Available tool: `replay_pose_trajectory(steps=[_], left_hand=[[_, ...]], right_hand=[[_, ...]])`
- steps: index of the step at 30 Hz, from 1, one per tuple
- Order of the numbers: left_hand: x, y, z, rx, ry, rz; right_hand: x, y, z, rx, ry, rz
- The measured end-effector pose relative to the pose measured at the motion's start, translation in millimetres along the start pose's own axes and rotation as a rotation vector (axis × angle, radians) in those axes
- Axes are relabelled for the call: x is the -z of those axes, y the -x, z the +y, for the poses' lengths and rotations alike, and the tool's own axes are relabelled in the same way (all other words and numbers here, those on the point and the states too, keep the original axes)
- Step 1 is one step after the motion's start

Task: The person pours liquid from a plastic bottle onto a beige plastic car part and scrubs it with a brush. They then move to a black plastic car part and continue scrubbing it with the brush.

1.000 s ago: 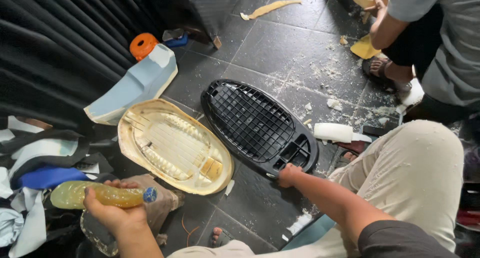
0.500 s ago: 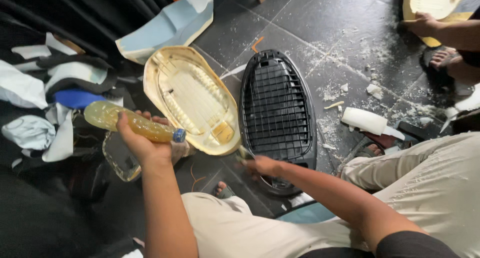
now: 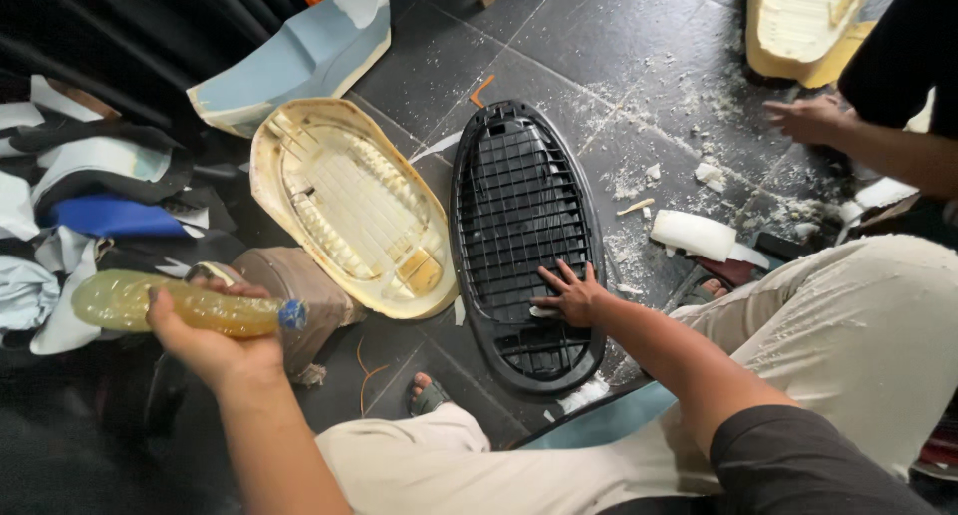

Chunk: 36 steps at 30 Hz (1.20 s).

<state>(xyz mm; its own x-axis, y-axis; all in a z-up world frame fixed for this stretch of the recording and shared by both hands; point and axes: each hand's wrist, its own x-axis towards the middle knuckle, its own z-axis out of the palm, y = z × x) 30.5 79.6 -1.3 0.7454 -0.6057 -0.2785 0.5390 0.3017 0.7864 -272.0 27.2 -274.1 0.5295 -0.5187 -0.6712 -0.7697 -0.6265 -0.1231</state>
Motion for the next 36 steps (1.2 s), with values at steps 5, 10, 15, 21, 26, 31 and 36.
replay_pose_trajectory(steps=[5,10,15,21,26,31,36], left_hand=[[7.5,7.2,3.1,0.016,-0.01,0.028],[11.4,6.8,3.1,0.018,-0.017,0.031],[11.5,16.0,3.8,0.021,-0.032,0.036],[17.6,20.0,1.5,0.009,-0.052,0.008],[24.7,9.6,-13.1,-0.021,-0.015,-0.04],[20.1,11.5,-45.0,0.018,0.025,-0.027],[-11.8,19.2,-64.8,-0.085,0.066,0.036]], right_hand=[[-23.4,4.9,10.4,-0.111,-0.005,-0.04],[-42.3,-1.9,8.4,-0.221,0.088,-0.026],[-64.4,-19.3,12.4,-0.271,0.03,0.109],[-130.7,-70.4,19.3,-0.394,0.168,0.587],[-131.1,-122.3,29.4,-0.42,0.217,0.996],[-119.6,-189.4,37.3,-0.602,-0.333,0.423],[35.5,-60.7,5.2,-0.015,-0.535,0.803]])
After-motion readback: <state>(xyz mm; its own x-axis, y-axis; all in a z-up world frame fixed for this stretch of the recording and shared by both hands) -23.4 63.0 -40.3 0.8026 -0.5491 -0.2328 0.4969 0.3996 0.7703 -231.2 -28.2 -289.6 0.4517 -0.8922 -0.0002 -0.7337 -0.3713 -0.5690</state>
